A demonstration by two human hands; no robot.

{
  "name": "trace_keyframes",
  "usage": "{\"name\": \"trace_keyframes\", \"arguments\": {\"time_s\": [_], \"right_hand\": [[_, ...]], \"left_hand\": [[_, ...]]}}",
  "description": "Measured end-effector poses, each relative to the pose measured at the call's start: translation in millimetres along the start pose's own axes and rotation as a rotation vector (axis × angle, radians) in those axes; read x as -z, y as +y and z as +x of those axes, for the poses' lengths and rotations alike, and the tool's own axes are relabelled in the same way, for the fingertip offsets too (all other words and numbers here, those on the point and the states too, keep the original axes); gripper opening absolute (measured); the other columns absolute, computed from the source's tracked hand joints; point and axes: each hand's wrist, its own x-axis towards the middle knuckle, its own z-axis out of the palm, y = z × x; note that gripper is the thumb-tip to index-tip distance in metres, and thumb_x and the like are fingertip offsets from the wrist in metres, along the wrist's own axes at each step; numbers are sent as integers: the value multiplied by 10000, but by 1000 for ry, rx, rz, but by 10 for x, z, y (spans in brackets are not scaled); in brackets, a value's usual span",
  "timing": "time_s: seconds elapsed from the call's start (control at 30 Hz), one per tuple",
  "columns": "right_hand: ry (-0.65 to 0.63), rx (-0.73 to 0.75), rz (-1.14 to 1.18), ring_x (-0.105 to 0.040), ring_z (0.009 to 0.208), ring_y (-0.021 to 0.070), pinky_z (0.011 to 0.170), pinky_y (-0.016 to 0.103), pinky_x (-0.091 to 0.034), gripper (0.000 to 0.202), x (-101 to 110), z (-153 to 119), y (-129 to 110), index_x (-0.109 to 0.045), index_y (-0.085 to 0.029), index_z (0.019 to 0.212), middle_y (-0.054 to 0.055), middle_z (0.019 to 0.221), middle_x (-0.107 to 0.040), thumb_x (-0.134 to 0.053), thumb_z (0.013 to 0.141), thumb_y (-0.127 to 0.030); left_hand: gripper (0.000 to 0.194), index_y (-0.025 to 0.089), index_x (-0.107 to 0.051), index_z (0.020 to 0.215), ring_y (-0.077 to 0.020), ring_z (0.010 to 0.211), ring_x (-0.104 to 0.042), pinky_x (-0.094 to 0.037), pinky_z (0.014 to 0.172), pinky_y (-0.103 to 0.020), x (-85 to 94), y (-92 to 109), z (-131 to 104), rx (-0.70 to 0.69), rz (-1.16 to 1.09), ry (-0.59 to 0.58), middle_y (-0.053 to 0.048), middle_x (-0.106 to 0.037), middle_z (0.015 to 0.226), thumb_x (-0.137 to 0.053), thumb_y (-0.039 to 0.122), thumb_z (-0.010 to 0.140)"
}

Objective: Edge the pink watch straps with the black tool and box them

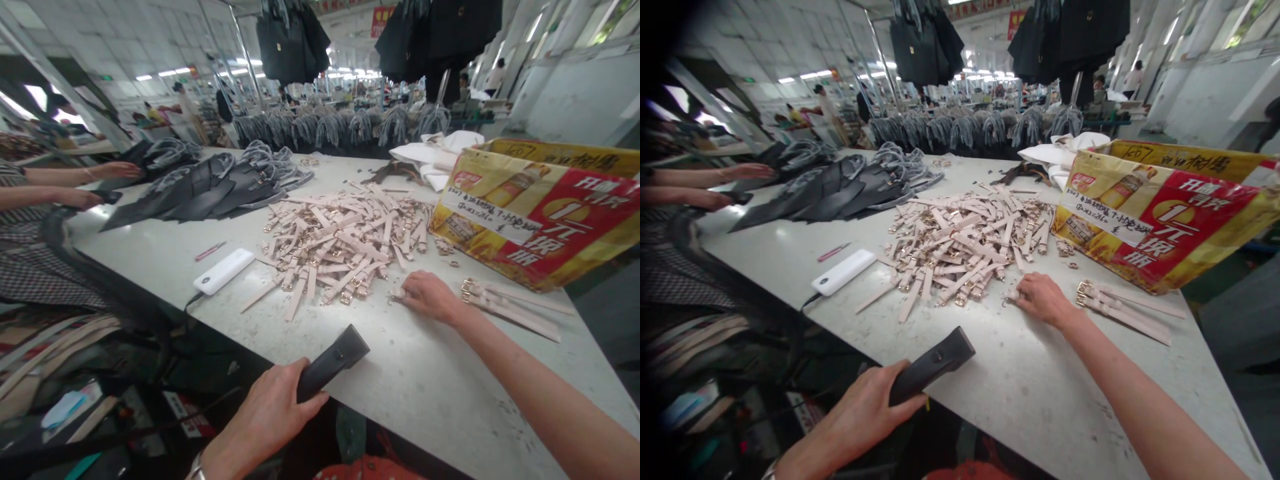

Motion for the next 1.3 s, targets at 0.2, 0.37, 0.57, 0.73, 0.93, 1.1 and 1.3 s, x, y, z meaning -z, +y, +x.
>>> {"name": "trace_keyframes", "arguments": {"time_s": [0.2, 0.37, 0.57, 0.73, 0.93, 1.1, 1.3], "right_hand": [[4, -108, 159, -556, 658, 145, 606, 262, -421, 195, -169, -455, -535, -653, -184, 869, 25, 760, -615, -554, 850, -350], [21, -166, 253, -553, 705, 162, 642, 270, -414, 189, -289, -732, -814, -673, -209, 868, 37, 778, -605, -519, 855, -318], [16, -178, 147, -555, 719, 178, 647, 278, -402, 203, -297, -915, -868, -675, -221, 874, 43, 767, -578, -500, 871, -324], [-24, -299, 186, -558, 711, 179, 641, 282, -391, 135, -242, -987, -845, -644, -221, 846, 22, 767, -581, -528, 827, -287], [36, -307, 419, -543, 696, 163, 638, 270, -406, 116, -185, -874, -930, -591, -210, 890, 11, 786, -596, -536, 811, -275], [-12, -215, 362, -542, 715, 162, 639, 263, -393, 184, -204, -847, -1008, -644, -250, 973, 17, 800, -587, -528, 831, -267], [-105, -193, 119, -549, 770, 192, 657, 287, -388, 266, -294, -1018, -989, -639, -288, 1080, 31, 817, -563, -510, 849, -256]], "left_hand": [[324, 206, -609, 880, -222, 781, -645, -425, 653, -281, 57, 64, -6, -21, 21, -20, -43, -678, 787, -497, 498, 795], [331, 205, -610, 900, -229, 790, -646, -442, 688, -297, 97, 162, -33, -26, 55, -46, -50, -678, 802, -504, 500, 793], [342, 218, -608, 903, -249, 789, -646, -464, 703, -328, 74, 178, -43, -85, 119, -56, -60, -675, 811, -488, 523, 805], [378, 212, -607, 942, -246, 803, -644, -462, 720, -323, 46, 253, 26, -117, 154, -67, -68, -670, 820, -488, 544, 803], [344, 228, -595, 899, -218, 762, -641, -426, 662, -283, 169, 257, -29, -75, 136, -53, -34, -665, 772, -494, 543, 804], [311, 229, -584, 843, -183, 656, -620, -365, 570, -252, 297, 151, -122, -16, 111, -50, 2, -626, 669, -477, 520, 820], [327, 231, -589, 881, -220, 728, -633, -406, 622, -274, 206, 168, -111, -56, 171, -58, -30, -644, 728, -500, 535, 803]]}}
